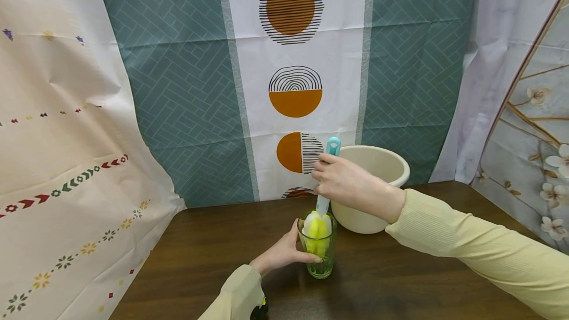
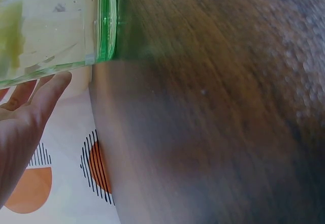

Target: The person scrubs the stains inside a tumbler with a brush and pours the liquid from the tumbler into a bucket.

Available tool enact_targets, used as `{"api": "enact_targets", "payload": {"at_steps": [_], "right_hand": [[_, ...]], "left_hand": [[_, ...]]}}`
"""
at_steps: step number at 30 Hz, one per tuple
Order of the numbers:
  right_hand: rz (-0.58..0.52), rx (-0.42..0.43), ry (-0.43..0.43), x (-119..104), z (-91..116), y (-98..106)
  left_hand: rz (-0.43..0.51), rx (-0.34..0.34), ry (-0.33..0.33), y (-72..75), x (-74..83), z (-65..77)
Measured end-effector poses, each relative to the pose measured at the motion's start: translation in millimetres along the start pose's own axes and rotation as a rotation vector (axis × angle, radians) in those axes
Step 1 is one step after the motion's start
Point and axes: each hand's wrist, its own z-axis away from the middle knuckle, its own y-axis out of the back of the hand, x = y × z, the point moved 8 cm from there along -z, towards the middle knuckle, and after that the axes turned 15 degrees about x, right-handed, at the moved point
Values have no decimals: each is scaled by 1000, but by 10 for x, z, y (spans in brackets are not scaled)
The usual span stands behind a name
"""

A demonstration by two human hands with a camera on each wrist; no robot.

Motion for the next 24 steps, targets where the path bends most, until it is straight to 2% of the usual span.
{"api": "enact_targets", "payload": {"at_steps": [3, 9, 16, 24], "right_hand": [[16, 4, 1, 17, -3, -9], [31, -7, 3, 59, -16, -36], [26, -32, -11, 98, 2, -71], [40, -24, -30, 133, 33, -86]], "left_hand": [[18, -6, -6, 5, 49, 16], [85, -41, -39, 37, 308, 98], [83, -36, -39, 45, 334, 105], [97, -36, -53, 43, 362, 116]]}}
